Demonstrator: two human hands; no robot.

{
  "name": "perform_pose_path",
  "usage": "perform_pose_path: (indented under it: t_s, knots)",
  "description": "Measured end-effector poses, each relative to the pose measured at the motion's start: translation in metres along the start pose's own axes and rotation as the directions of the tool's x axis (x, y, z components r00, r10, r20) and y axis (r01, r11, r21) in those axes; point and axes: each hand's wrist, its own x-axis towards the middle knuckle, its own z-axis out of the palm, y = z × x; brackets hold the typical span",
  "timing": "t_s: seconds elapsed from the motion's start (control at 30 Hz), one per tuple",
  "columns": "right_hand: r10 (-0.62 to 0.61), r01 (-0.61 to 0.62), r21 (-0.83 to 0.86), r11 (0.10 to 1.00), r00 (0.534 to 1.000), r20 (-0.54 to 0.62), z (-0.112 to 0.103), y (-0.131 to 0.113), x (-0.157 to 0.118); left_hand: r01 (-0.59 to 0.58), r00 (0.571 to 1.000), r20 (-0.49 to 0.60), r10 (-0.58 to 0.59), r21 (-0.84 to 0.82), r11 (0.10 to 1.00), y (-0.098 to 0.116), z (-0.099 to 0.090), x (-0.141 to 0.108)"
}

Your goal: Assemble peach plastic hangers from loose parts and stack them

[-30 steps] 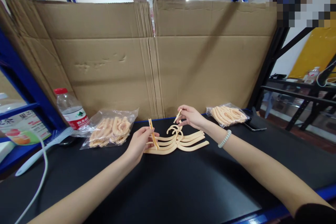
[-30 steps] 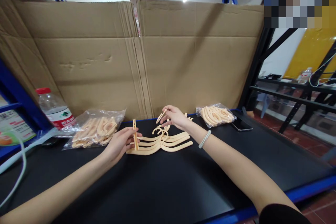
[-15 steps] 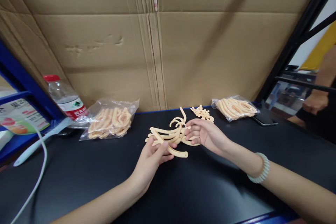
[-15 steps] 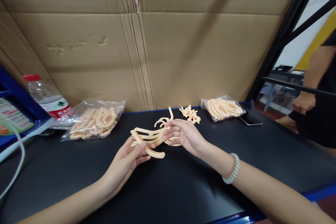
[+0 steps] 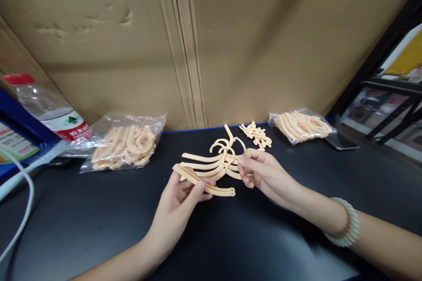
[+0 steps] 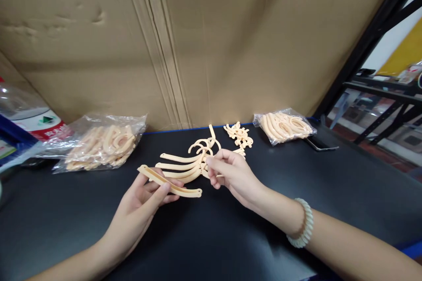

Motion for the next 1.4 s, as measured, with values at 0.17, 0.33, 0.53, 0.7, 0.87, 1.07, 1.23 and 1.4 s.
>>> perform_pose_path:
  t_s: [0.17,0.33,0.53,0.7,0.87,1.07,1.23,1.4]
  knots:
    - [0.016,-0.013,-0.057,0.998,0.998,0.056,0.003,0.005,-0.002,-0.027,1.0,0.003,0.027,0.003,1.0,-0.001,-0.001,-0.002]
    - [-0.026,0.029,-0.046,0.998,0.997,0.073,0.004,0.004,-0.004,-0.098,0.995,-0.004,0.098,0.041,0.994,0.0,-0.002,-0.006]
    - [0.029,-0.027,-0.027,0.999,0.998,0.061,0.0,0.006,-0.004,-0.157,0.986,-0.038,0.161,0.092,0.983,0.002,-0.003,-0.008]
    - [0.058,-0.049,-0.08,0.996,0.992,0.116,0.001,0.008,-0.004,-0.195,0.976,-0.075,0.205,0.118,0.974,0.002,-0.001,-0.007]
    - [0.106,-0.094,-0.103,0.99,0.987,0.119,0.001,0.009,-0.004,-0.242,0.966,-0.053,0.253,0.158,0.957,0.002,0.0,-0.01]
    - [0.223,-0.226,-0.018,0.974,0.944,0.242,0.001,0.007,-0.007,-0.341,0.937,-0.01,0.35,0.194,0.92,-0.001,-0.002,-0.013]
    - [0.244,-0.25,-0.017,0.968,0.924,0.293,0.0,0.007,-0.008,-0.417,0.906,0.029,0.423,0.242,0.876,-0.001,-0.002,-0.014]
    - [0.185,-0.188,-0.015,0.982,0.945,0.27,0.002,0.01,-0.009,-0.468,0.882,0.084,0.463,0.267,0.843,0.0,-0.001,-0.016]
